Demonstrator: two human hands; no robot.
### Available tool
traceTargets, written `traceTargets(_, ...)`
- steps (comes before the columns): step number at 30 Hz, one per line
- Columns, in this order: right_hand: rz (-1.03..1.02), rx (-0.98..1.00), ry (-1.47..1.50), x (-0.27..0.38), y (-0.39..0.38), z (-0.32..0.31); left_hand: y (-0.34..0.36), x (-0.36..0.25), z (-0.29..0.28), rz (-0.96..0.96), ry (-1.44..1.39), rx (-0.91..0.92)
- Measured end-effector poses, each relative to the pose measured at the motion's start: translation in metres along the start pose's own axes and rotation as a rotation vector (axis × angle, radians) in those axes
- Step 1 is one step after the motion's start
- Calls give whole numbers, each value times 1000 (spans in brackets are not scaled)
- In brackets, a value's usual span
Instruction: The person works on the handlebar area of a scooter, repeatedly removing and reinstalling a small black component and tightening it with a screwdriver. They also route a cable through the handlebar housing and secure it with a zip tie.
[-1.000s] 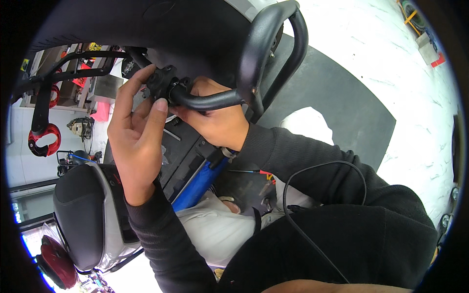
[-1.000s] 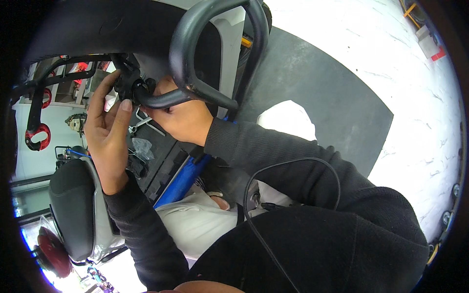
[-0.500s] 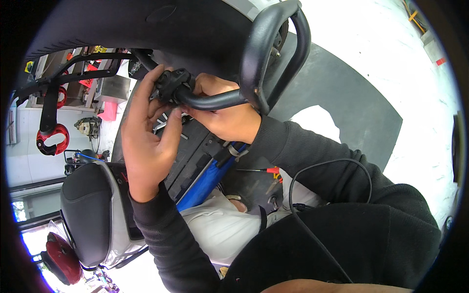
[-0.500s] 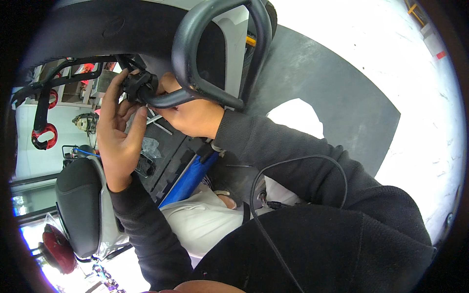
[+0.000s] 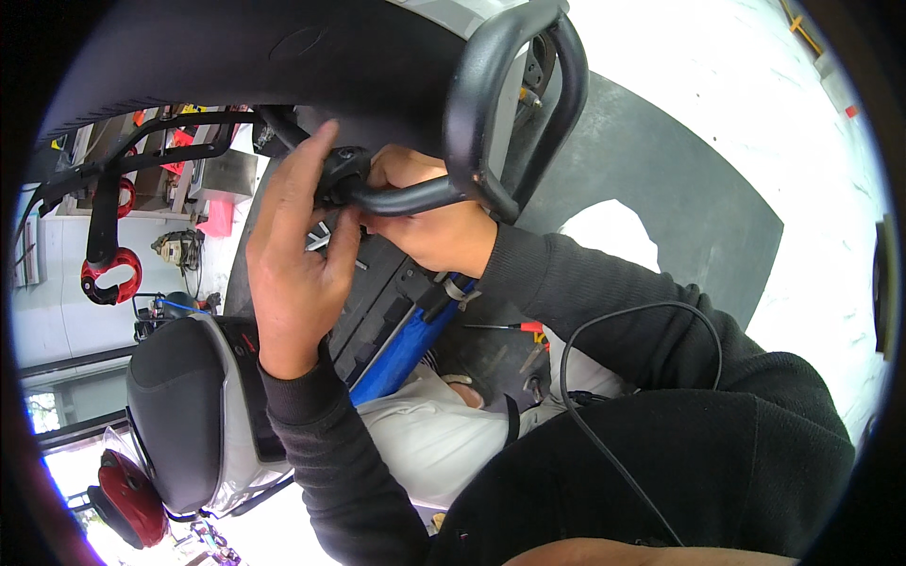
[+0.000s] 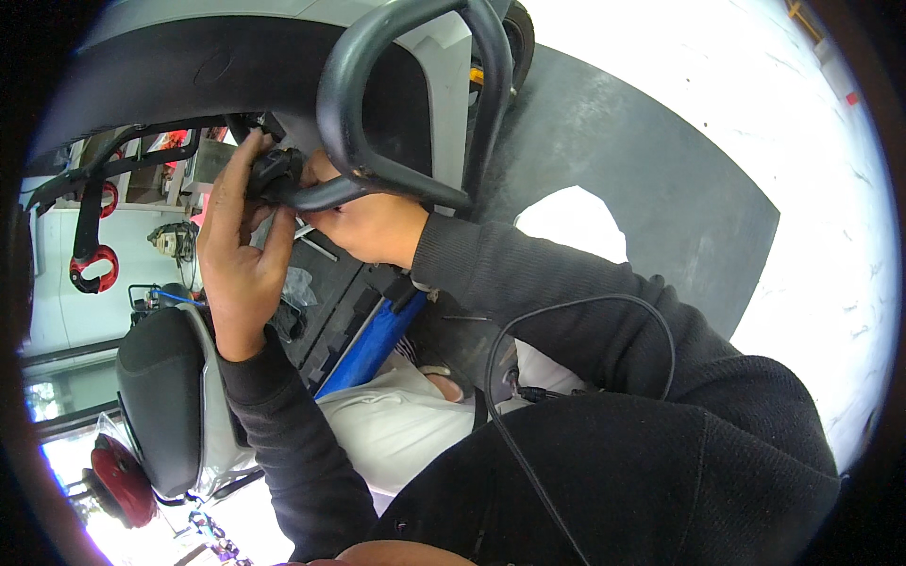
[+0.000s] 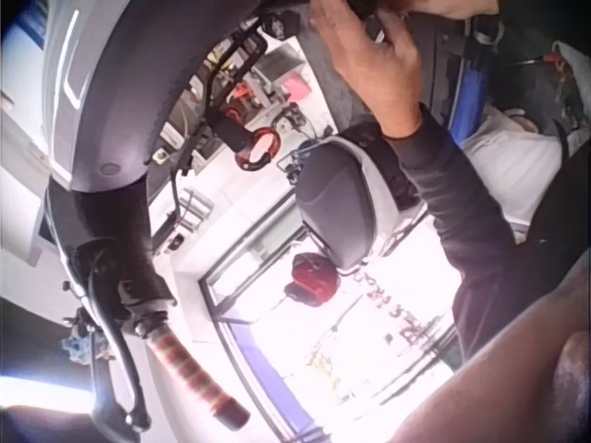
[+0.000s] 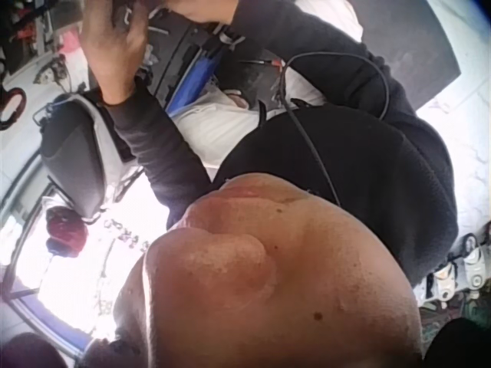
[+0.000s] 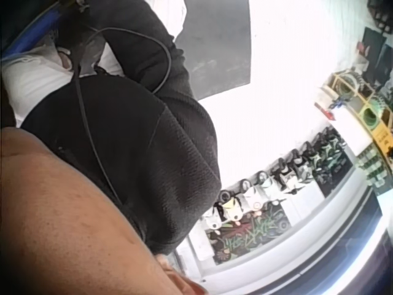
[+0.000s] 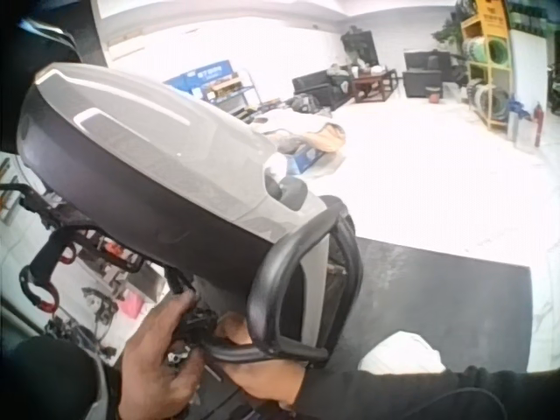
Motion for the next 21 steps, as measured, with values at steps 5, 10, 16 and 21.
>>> traceTargets(5,27,68,-31,-5,-2,4,-2,5,1,-143,-20,-16)
traceTargets(10,63,94,-117,-9,-4,6,3,-6,7,-37,185,-15)
traceTargets(16,45,96,-100,-7,-3,6,0,-11,10,-56,199,-51)
traceTargets(21,70,103,-54,-10,-3,6,3,-11,10,-20,265,-61)
Point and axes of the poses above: each hand's wrist, its own y-axis towards the middle knuckle, its own z-axis out of the palm, x = y × z, the point moved 8 cm from there along y, towards the middle knuckle, and after that the axes turned 4 degrees about z, right-handed, at the moved point
